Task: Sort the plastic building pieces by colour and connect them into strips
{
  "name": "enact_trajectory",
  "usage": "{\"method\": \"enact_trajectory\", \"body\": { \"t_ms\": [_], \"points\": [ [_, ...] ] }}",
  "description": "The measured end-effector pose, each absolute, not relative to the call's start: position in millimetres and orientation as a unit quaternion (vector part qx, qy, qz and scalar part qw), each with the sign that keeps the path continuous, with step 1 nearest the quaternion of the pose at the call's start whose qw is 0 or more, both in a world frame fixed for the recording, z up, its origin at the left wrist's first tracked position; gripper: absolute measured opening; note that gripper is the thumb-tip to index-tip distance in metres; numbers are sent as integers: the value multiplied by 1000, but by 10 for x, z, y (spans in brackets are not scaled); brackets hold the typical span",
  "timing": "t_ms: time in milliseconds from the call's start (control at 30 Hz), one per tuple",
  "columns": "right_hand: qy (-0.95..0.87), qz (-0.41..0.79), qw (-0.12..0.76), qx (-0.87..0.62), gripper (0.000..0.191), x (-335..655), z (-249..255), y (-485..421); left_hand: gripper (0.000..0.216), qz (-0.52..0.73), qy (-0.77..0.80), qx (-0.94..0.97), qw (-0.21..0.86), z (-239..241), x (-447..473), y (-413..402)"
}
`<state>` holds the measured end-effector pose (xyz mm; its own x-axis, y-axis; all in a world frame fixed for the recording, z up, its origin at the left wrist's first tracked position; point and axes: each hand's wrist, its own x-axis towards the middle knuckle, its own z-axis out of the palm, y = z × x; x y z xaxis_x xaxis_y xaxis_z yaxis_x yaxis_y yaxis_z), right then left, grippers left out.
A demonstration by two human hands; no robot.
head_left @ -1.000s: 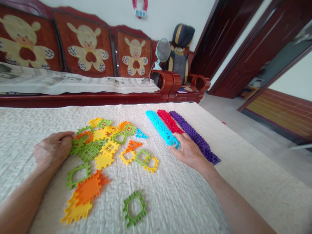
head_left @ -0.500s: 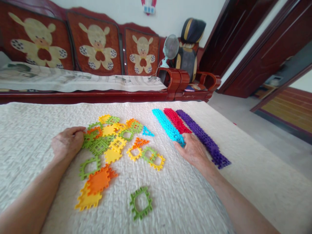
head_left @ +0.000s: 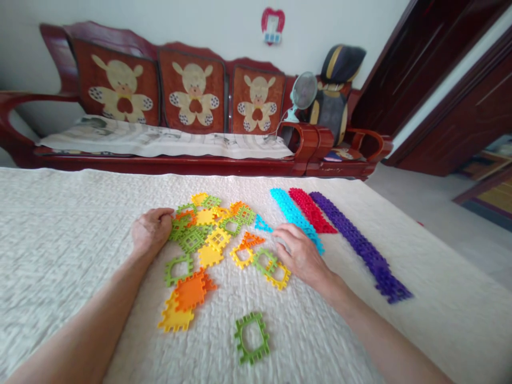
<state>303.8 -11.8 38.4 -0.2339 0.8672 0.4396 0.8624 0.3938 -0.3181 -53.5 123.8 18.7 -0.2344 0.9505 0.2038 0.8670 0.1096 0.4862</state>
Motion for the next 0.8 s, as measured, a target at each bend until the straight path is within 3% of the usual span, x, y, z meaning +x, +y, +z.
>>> {"method": "enact_trajectory", "body": {
  "t_ms": [267,467,600,800],
  "points": [
    [-769,30,158,-618,32,2817,290,384,40,264,736,619,68,172,-540,1255],
    [-731,1,265,-629,37,2981,284,89,42,247,739,623,79,156,-570,1275],
    [-696,50,324,-639,37,3145,327,-401,41,244,743,618,81,106,-610,1334],
    [-656,127,297,-682,34,3305,253,-854,45,223,759,605,89,119,-620,1363]
  ]
}}
